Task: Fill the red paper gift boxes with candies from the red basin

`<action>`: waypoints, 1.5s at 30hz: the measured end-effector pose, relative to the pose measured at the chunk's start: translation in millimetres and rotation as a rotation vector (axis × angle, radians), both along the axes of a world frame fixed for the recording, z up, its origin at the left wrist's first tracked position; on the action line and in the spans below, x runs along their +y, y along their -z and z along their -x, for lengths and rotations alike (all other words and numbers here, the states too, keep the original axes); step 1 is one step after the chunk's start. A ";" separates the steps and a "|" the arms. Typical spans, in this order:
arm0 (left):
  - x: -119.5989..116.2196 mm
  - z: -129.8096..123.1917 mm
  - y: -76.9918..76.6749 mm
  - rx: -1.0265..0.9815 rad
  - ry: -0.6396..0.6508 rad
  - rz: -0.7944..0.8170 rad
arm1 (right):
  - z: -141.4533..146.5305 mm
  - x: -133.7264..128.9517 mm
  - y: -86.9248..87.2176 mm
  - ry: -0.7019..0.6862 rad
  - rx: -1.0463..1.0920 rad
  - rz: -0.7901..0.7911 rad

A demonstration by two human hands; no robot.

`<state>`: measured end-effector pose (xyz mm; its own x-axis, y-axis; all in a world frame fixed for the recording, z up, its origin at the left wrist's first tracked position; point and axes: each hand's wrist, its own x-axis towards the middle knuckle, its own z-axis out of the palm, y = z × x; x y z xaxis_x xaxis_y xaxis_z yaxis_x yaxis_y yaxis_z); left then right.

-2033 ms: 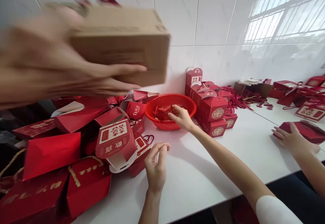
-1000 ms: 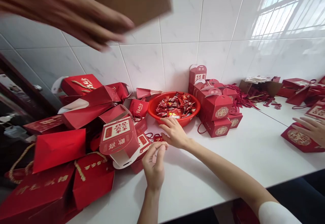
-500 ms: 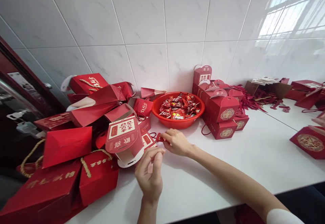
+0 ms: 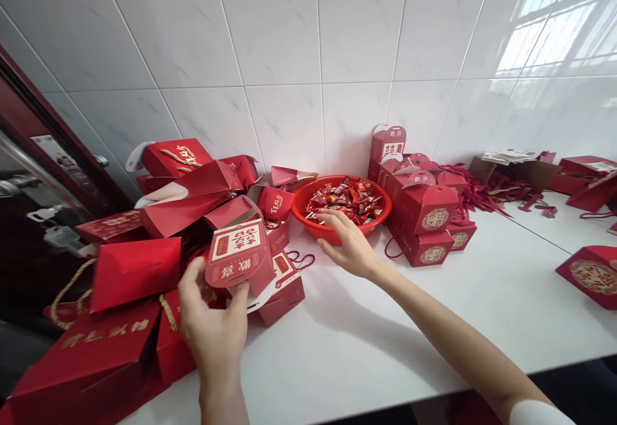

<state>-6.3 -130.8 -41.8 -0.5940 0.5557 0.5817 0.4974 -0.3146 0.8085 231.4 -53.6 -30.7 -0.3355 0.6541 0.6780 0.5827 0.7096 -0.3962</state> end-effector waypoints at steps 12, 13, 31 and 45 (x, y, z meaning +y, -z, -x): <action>-12.0 -46.5 -29.0 0.126 0.164 -0.148 | -13.8 -45.3 -56.5 -0.182 0.370 0.014; -9.6 -50.8 -30.2 0.163 0.244 -0.084 | -20.6 -47.4 -61.1 -0.147 0.395 -0.020; 18.8 -67.5 -3.9 0.313 0.863 0.408 | -43.6 -62.5 19.3 -0.085 0.050 0.338; 8.6 -49.2 -8.4 0.425 1.135 0.750 | -102.8 -62.9 -6.8 -0.446 -0.020 0.788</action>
<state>42.9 -122.2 -33.4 0.5165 0.8554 -0.0397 0.5124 -0.2716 0.8146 334.2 -116.5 -23.9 -0.6757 0.7328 0.0800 0.3306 0.3982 -0.8556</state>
